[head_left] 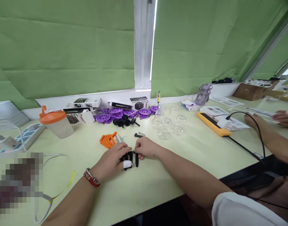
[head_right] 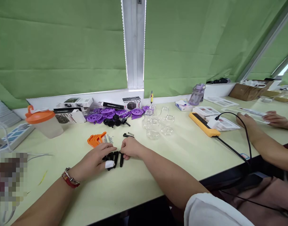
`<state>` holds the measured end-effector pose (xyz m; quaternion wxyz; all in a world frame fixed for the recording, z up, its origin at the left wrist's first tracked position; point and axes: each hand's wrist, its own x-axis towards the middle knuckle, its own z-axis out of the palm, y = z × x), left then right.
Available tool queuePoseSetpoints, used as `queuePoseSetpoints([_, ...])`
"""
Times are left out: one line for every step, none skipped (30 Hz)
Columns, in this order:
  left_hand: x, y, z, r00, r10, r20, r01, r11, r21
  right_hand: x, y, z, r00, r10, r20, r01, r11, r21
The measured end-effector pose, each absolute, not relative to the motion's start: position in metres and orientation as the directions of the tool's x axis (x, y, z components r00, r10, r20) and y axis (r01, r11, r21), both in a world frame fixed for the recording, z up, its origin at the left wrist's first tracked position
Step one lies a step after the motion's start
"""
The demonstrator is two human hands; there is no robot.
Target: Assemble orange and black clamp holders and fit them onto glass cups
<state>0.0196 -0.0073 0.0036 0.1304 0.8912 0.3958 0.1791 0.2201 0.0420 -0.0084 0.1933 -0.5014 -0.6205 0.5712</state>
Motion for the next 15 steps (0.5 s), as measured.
queuePoseSetpoints([0.021,-0.007,0.002,0.638,0.74,0.211,0.641,-0.663,0.386,0.218,0.042,-0.011,-0.431,0.846,-0.314,0.404,-0.13,-0.906])
queuePoseSetpoints([0.023,-0.006,0.0,0.653,0.73,0.2,0.624,-0.669,0.404,0.217,0.042,-0.014,-0.441,0.848,-0.295,0.401,-0.108,-0.91])
queuePoseSetpoints([0.024,-0.006,-0.003,0.666,0.722,0.186,0.609,-0.671,0.424,0.216,0.042,-0.017,-0.448,0.85,-0.278,0.395,-0.091,-0.914])
queuePoseSetpoints([0.025,-0.005,-0.005,0.675,0.717,0.173,0.598,-0.669,0.441,0.215,0.042,-0.019,-0.453,0.851,-0.265,0.391,-0.078,-0.917])
queuePoseSetpoints([0.025,-0.004,-0.007,0.681,0.714,0.162,0.591,-0.666,0.455,0.214,0.041,-0.02,-0.457,0.852,-0.258,0.388,-0.07,-0.919])
queuePoseSetpoints([0.026,-0.003,-0.009,0.683,0.714,0.154,0.588,-0.663,0.464,0.214,0.041,-0.021,-0.459,0.851,-0.254,0.388,-0.065,-0.919])
queuePoseSetpoints([0.026,-0.002,-0.011,0.683,0.715,0.152,0.586,-0.66,0.47,0.214,0.041,-0.021,-0.464,0.849,-0.254,0.39,-0.062,-0.919])
queuePoseSetpoints([0.026,-0.001,-0.012,0.681,0.716,0.153,0.585,-0.658,0.475,0.214,0.041,-0.021,-0.473,0.842,-0.258,0.393,-0.06,-0.918])
queuePoseSetpoints([0.026,-0.001,-0.013,0.68,0.716,0.157,0.582,-0.657,0.479,0.215,0.042,-0.019,-0.49,0.831,-0.264,0.398,-0.056,-0.916])
queuePoseSetpoints([0.025,0.0,-0.014,0.679,0.716,0.16,0.58,-0.657,0.481,0.218,0.043,-0.018,-0.5,0.824,-0.266,0.408,-0.047,-0.912])
queuePoseSetpoints([0.025,0.0,-0.015,0.678,0.717,0.164,0.579,-0.658,0.482,0.221,0.046,-0.017,-0.495,0.832,-0.25,0.425,-0.02,-0.905])
queuePoseSetpoints([0.024,0.0,-0.015,0.675,0.718,0.169,0.58,-0.658,0.48,0.225,0.049,-0.015,-0.467,0.859,-0.209,0.452,0.028,-0.892])
queuePoseSetpoints([0.024,0.0,-0.015,0.671,0.721,0.173,0.584,-0.657,0.477,0.229,0.053,-0.014,-0.414,0.898,-0.147,0.49,0.084,-0.868])
queuePoseSetpoints([0.024,0.0,-0.015,0.666,0.725,0.175,0.589,-0.656,0.473,0.234,0.058,-0.013,-0.339,0.94,-0.042,0.541,0.158,-0.826])
queuePoseSetpoints([0.024,-0.001,-0.015,0.663,0.728,0.176,0.593,-0.654,0.469,0.239,0.063,-0.013,-0.259,0.964,0.057,0.598,0.207,-0.774])
